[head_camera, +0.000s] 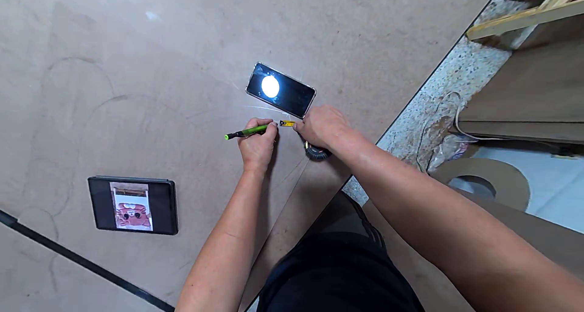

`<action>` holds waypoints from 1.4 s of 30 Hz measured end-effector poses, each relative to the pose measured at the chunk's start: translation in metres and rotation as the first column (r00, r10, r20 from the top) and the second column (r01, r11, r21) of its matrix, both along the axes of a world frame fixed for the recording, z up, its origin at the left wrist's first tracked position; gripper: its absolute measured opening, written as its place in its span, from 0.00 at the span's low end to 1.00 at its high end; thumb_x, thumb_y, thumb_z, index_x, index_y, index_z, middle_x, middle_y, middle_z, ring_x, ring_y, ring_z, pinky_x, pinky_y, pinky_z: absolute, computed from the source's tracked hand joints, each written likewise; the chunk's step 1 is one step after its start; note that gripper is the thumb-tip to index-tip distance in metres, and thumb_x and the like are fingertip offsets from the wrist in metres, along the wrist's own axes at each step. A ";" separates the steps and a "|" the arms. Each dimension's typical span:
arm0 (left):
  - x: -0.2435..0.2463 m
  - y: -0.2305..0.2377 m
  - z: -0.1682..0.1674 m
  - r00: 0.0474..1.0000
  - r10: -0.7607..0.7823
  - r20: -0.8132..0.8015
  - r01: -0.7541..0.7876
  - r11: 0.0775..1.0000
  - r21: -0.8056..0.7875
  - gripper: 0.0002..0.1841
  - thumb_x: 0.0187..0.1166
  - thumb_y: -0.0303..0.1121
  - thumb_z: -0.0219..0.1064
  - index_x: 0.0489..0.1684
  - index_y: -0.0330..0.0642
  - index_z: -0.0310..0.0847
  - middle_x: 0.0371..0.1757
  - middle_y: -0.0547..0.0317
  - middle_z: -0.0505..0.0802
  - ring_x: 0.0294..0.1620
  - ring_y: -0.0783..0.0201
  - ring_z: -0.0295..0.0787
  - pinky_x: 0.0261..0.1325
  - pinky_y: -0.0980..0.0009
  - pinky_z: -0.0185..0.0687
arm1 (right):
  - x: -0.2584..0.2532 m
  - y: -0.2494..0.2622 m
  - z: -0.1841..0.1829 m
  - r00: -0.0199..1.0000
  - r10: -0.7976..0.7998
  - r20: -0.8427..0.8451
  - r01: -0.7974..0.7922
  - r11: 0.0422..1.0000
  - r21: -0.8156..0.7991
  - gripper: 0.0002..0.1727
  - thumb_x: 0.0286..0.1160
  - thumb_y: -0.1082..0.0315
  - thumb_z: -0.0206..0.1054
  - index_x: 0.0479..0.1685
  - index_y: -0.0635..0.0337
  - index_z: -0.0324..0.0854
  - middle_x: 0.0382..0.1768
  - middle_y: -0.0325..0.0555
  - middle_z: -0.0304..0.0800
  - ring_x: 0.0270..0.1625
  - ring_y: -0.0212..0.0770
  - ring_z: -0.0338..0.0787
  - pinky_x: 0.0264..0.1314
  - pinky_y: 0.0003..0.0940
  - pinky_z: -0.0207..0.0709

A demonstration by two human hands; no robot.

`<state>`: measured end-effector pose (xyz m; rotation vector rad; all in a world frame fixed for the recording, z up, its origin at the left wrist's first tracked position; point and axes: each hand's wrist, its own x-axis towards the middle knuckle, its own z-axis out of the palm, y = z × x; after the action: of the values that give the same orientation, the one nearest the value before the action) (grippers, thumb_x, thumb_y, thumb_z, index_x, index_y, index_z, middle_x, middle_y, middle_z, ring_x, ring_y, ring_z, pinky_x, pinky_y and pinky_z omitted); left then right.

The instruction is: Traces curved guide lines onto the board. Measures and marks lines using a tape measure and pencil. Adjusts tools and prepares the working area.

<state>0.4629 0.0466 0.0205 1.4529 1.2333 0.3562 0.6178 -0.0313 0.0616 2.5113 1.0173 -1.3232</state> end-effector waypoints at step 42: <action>0.007 0.013 -0.006 0.908 -0.363 -0.207 0.404 0.889 0.217 0.07 0.70 0.32 0.74 0.27 0.46 0.81 0.26 0.66 0.89 0.28 0.72 0.84 0.35 0.69 0.78 | -0.017 -0.008 -0.002 0.999 0.032 0.017 -0.032 0.999 0.004 0.30 0.88 0.42 0.52 0.28 0.56 0.84 0.38 0.56 0.88 0.48 0.58 0.90 0.40 0.61 0.78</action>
<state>0.4698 0.0594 0.0145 1.9408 1.0154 0.1283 0.6004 -0.0394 0.0601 2.4935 1.0533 -1.2908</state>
